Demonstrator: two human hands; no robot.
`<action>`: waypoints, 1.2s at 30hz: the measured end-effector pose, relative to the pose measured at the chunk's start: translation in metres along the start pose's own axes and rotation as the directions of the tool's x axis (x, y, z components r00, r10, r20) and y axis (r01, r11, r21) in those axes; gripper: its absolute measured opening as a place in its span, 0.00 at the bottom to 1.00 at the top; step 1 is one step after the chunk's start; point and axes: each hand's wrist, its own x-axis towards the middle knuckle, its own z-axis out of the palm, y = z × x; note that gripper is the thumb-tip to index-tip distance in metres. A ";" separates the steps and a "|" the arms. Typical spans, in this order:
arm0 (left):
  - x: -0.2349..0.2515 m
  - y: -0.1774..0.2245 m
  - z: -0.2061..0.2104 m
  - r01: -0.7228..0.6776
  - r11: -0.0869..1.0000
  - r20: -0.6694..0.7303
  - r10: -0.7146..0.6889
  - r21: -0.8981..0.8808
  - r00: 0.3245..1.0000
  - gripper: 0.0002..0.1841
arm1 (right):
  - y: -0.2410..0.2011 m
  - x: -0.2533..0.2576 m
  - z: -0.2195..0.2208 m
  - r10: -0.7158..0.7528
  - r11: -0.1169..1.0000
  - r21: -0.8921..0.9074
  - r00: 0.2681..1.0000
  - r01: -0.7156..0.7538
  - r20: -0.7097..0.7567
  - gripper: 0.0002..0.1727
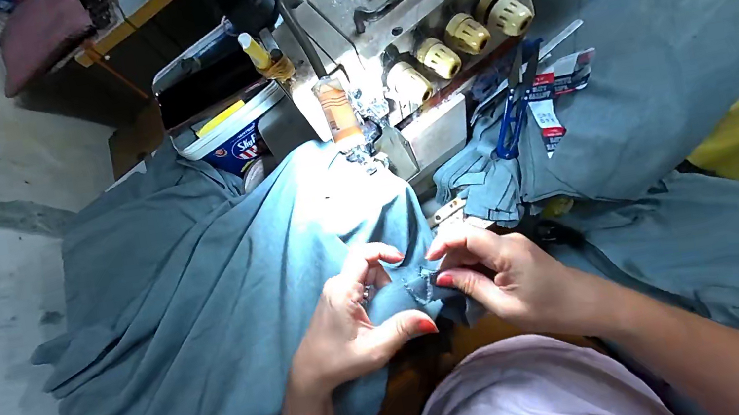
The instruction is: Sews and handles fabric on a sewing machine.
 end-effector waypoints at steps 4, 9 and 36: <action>0.000 0.005 -0.010 -0.020 0.955 0.069 -0.001 0.297 0.998 0.13 | 0.000 -0.003 0.004 -0.034 0.998 -0.060 0.999 0.034 0.004 0.12; 0.007 0.028 -0.030 -0.014 0.863 0.181 -0.089 0.504 0.979 0.11 | 0.015 -0.011 0.015 -0.044 0.999 0.021 0.998 0.043 0.035 0.10; 0.083 -0.029 -0.042 0.236 0.786 -0.183 -0.158 0.571 0.970 0.10 | 0.035 0.035 0.048 0.233 0.972 0.040 0.916 -0.233 -0.325 0.20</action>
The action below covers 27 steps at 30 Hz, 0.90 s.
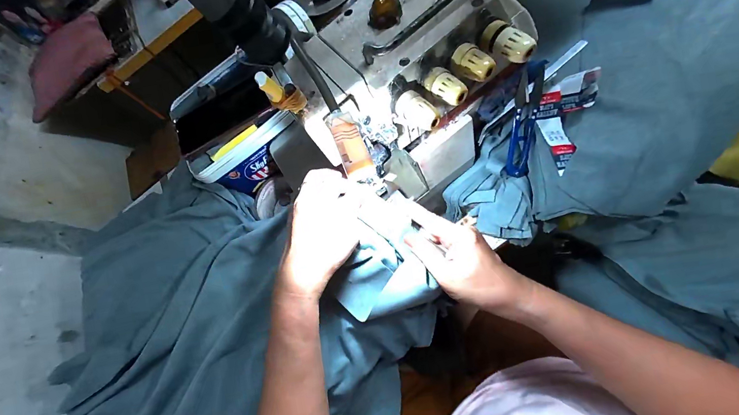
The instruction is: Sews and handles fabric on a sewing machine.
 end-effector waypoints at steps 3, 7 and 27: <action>-0.001 0.009 0.002 0.071 0.997 -0.041 -0.070 0.018 0.997 0.09 | -0.009 0.000 -0.003 0.100 0.995 0.026 0.995 -0.101 0.013 0.29; 0.007 0.025 0.005 0.304 0.952 -0.061 -0.302 0.032 0.951 0.16 | -0.007 -0.001 0.006 0.028 0.998 0.064 0.990 -0.020 -0.136 0.19; 0.029 0.003 0.015 0.310 0.950 -0.245 -0.309 -0.037 0.919 0.23 | -0.007 0.030 0.003 -0.157 0.971 -0.204 0.978 0.127 -0.139 0.14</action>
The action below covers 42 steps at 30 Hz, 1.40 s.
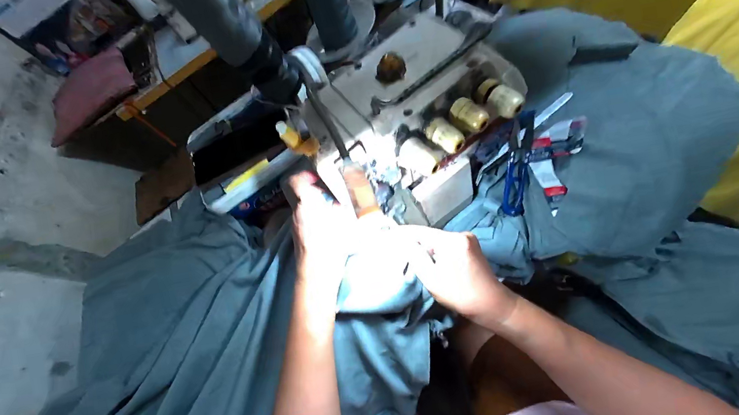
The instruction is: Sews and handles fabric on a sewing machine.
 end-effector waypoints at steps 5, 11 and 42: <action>-0.039 -0.001 -0.032 -0.318 0.905 -0.097 0.357 0.282 0.929 0.27 | -0.004 0.004 -0.008 0.040 0.998 0.055 0.999 -0.042 0.038 0.15; -0.083 -0.028 -0.057 -0.633 0.760 0.178 0.609 0.146 0.773 0.20 | -0.005 0.002 -0.010 0.057 0.994 0.093 0.997 -0.062 0.061 0.15; -0.080 0.006 -0.077 -0.796 0.568 0.230 0.763 0.208 0.604 0.22 | -0.015 -0.030 -0.115 -0.514 0.745 -0.236 0.763 0.623 0.391 0.09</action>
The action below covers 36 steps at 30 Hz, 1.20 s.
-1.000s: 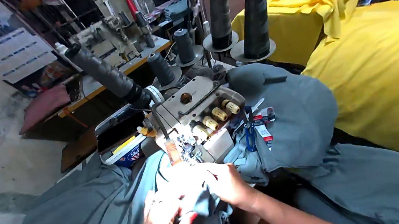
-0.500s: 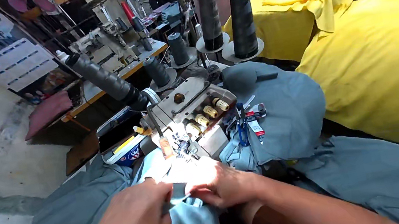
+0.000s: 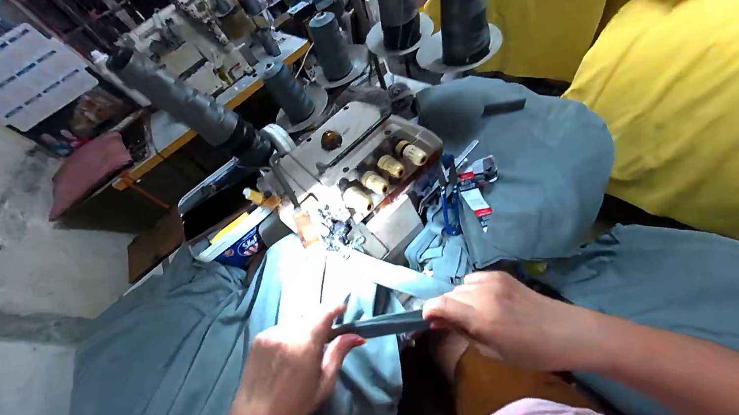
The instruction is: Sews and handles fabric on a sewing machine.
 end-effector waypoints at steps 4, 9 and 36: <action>-0.003 0.028 -0.023 0.019 0.998 0.160 -0.008 -0.066 0.987 0.23 | -0.007 0.004 0.005 -0.034 0.987 0.156 0.998 0.041 -0.044 0.14; 0.011 0.076 -0.089 0.066 0.991 0.530 0.007 -0.118 0.848 0.20 | -0.014 0.028 0.040 0.280 0.766 0.635 0.943 -0.105 -0.181 0.12; 0.063 0.021 -0.150 0.019 0.951 0.496 -0.177 0.308 0.850 0.09 | -0.085 0.142 0.064 0.313 0.664 0.537 0.846 -0.520 0.433 0.23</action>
